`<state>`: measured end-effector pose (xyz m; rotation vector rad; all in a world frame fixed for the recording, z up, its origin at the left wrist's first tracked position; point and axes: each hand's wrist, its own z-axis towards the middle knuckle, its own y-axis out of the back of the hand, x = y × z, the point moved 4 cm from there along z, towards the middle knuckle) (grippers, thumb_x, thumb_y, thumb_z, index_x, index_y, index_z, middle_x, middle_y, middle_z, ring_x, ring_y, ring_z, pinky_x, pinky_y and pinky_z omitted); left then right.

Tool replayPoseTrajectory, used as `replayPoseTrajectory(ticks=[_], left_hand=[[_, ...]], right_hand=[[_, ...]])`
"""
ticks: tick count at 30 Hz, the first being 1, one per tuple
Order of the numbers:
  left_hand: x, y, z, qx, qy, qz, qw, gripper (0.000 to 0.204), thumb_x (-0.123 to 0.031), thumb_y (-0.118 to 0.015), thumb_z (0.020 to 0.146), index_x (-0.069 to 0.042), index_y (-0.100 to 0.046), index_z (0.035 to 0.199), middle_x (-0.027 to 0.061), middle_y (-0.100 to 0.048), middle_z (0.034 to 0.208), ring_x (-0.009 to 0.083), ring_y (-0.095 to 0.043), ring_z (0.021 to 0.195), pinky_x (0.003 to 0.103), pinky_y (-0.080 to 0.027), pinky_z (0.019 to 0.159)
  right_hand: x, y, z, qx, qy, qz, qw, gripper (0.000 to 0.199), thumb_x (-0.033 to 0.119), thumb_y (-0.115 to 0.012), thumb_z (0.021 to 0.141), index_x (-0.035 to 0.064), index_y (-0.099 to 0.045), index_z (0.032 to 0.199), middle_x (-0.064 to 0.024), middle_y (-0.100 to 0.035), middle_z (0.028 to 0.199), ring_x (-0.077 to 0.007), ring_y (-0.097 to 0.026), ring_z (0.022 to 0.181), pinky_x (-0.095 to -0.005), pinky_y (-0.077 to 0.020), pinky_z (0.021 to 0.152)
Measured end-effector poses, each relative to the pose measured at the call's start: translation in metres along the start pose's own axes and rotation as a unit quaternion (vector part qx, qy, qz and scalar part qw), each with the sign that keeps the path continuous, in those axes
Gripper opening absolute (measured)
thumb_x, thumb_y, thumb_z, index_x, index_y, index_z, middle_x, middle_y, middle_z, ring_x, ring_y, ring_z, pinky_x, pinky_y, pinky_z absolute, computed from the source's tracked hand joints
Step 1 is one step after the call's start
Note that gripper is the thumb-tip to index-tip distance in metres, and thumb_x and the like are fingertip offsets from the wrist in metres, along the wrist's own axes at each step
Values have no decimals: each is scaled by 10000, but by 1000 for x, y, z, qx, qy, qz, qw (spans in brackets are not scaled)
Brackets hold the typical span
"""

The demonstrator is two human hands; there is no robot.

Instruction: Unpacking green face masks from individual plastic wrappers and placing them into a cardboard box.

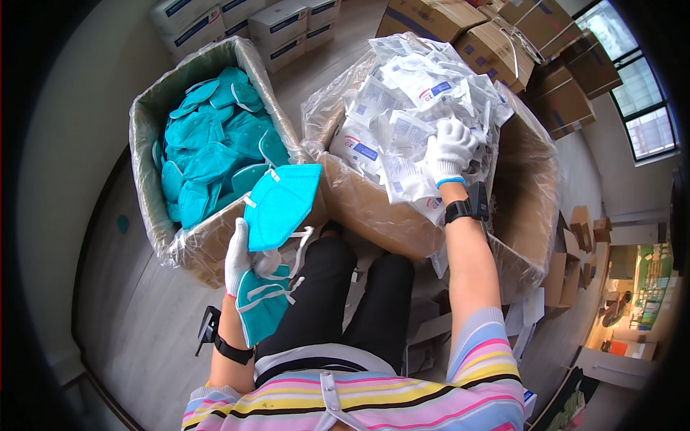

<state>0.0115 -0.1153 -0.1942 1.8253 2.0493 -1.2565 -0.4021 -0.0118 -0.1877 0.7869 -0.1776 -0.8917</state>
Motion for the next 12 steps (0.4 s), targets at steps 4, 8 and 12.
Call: replayPoseTrajectory(ticks=[4,8,12], left_hand=[[7,-14,-6,-14,33,-33,999,618,-618,-409,979,-60,-576,772,5,-368,433,99,-252,332,277,-190,361],[15,-5,-5,-14,33,-24,999,613,-613,-411,980,-61,-579,776,12,-377,430,97,-256,327,273,-193,354],[16,12,-4,71,31,-21,997,643,-638,-495,933,-7,-609,880,27,-471,486,130,-337,325,280,-235,345]], right_hand=[[-7,21,2,120,74,58,988,153,257,-640,838,139,-628,934,-113,-635,914,-328,-634,848,-449,-507,744],[-20,53,-26,152,-71,282,945,190,307,-603,906,133,-651,964,-151,-689,865,-330,-687,777,-409,-544,686],[10,86,-75,337,126,339,869,371,385,-659,886,130,-666,1155,-180,-687,1076,-287,-641,1093,-362,-473,974]])
